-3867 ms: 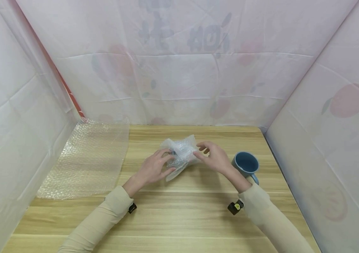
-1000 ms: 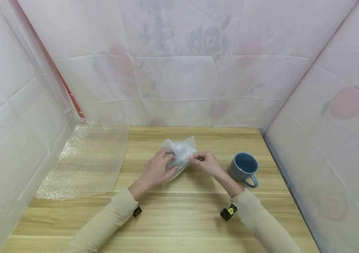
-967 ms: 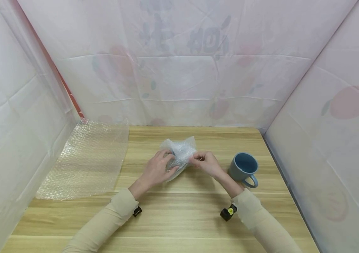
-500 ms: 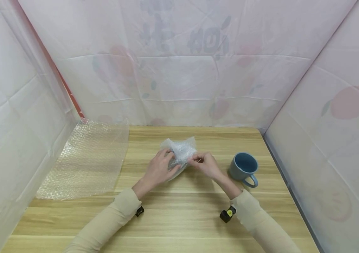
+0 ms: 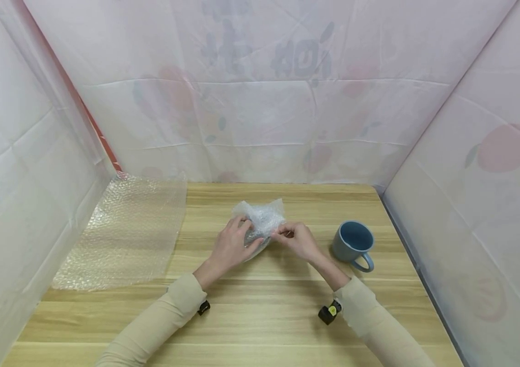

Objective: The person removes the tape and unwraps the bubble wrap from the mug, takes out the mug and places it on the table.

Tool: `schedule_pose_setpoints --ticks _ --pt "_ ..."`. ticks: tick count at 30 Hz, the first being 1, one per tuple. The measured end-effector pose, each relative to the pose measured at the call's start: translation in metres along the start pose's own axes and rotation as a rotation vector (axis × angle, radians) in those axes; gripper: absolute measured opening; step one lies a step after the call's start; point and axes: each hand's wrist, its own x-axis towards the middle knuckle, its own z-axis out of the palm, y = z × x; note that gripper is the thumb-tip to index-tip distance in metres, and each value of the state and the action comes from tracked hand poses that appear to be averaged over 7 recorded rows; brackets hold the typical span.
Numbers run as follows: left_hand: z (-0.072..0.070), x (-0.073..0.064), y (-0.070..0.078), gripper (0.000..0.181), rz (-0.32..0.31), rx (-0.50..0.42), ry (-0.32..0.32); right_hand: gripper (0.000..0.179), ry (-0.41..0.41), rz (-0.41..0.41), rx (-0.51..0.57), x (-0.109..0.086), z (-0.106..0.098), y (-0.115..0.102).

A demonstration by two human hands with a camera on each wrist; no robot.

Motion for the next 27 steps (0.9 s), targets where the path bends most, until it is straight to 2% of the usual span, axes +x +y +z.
schedule_pose_setpoints --ticks 10,27 --pt "0.0037 -0.0004 0.0002 0.041 0.019 0.0 0.064 0.021 -0.001 0.006 -0.035 -0.0031 0.0005 -0.0041" --pt "0.0059 0.0013 0.0 0.039 0.026 0.045 0.097 0.023 -0.011 -0.003 -0.062 -0.0025 0.0015 -0.001"
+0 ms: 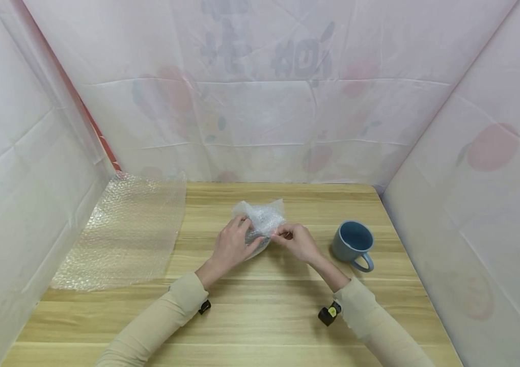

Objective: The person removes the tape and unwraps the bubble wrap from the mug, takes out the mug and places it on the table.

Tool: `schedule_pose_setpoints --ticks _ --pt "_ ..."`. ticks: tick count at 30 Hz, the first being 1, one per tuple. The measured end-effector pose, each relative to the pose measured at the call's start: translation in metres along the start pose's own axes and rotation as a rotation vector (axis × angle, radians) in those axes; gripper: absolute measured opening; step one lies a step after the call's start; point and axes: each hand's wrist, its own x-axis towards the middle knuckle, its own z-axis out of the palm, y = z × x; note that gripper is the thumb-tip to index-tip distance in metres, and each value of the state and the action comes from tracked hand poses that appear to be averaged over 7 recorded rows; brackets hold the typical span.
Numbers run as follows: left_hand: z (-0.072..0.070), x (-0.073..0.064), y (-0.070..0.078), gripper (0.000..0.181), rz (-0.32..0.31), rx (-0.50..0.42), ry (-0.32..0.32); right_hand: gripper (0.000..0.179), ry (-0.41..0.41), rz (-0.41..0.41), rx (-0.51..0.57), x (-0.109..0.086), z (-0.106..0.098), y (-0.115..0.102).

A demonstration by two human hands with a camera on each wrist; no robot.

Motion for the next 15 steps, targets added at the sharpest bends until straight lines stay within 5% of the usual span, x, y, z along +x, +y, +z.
schedule_pose_setpoints --ticks 15 --pt "0.0013 0.0015 -0.0001 0.039 0.004 0.011 0.014 0.022 -0.076 0.004 0.086 -0.002 -0.0041 -0.0032"
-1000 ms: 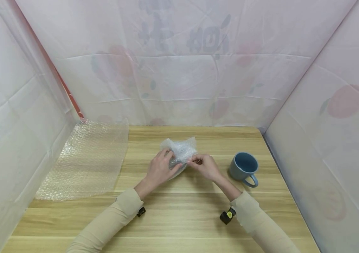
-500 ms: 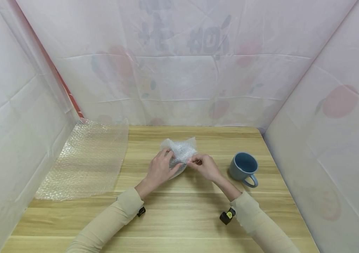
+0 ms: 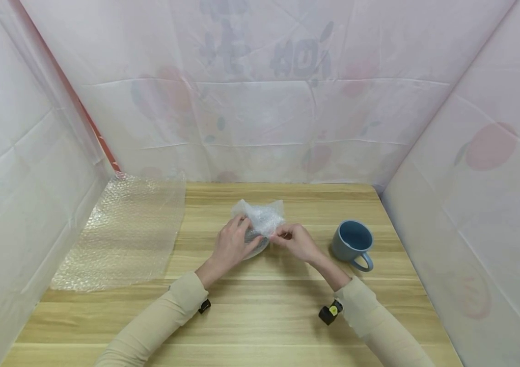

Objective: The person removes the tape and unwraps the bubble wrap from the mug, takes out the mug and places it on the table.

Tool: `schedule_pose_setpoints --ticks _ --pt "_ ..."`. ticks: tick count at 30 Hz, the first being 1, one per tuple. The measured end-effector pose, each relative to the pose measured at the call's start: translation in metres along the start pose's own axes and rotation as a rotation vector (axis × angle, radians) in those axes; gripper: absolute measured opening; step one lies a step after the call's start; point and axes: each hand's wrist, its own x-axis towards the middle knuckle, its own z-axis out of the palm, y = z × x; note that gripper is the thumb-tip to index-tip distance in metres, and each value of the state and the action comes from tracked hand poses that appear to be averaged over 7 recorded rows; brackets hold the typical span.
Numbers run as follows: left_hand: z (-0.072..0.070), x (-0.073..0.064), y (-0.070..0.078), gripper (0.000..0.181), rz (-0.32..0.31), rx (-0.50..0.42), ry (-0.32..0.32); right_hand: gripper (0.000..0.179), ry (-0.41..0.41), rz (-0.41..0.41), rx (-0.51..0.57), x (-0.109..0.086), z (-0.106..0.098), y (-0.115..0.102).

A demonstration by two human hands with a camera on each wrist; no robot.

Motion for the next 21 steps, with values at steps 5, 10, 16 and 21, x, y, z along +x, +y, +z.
schedule_pose_setpoints --ticks 5,10,16,21 --pt "-0.0001 -0.0006 0.0001 0.04 0.007 -0.002 0.008 0.021 -0.011 0.012 0.004 0.0004 -0.0012 0.0017" --pt "-0.0005 -0.0004 0.0005 0.04 0.004 0.0 0.003 0.02 -0.013 0.02 0.019 0.0013 -0.0021 0.0035" --pt "-0.0006 -0.0007 0.0004 0.039 0.004 -0.007 -0.004 0.018 -0.011 0.028 0.038 0.0012 -0.0023 0.0012" --pt "-0.0009 -0.0006 0.0001 0.038 0.005 -0.007 -0.006 0.018 -0.011 0.029 0.065 0.0021 -0.0028 0.0"
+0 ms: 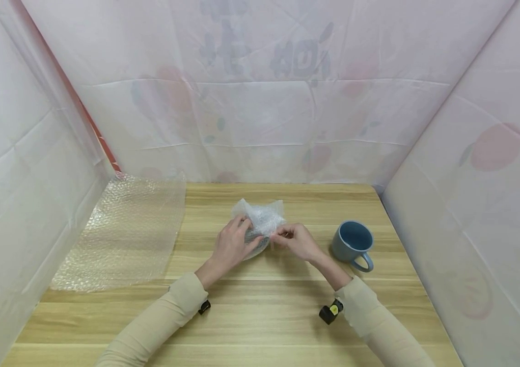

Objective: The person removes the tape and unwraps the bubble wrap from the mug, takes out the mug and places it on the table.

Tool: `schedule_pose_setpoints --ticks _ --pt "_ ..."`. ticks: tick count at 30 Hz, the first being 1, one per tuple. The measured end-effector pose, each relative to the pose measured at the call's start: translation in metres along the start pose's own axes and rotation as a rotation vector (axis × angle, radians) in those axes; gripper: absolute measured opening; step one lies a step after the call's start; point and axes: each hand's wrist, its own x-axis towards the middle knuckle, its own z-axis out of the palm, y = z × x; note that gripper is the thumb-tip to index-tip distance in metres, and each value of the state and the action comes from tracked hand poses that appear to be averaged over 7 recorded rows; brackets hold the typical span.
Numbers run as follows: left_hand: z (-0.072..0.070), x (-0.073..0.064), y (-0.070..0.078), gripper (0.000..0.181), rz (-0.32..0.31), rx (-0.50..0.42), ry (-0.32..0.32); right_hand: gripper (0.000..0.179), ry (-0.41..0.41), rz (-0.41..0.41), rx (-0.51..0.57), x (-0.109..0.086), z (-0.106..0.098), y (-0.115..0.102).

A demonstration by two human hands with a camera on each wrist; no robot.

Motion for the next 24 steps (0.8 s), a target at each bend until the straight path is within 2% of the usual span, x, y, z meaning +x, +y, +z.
schedule_pose_setpoints --ticks 24 --pt "-0.0008 -0.0007 0.001 0.039 0.0 0.02 -0.011 0.026 -0.027 0.001 0.01 0.0018 -0.0077 -0.0063"
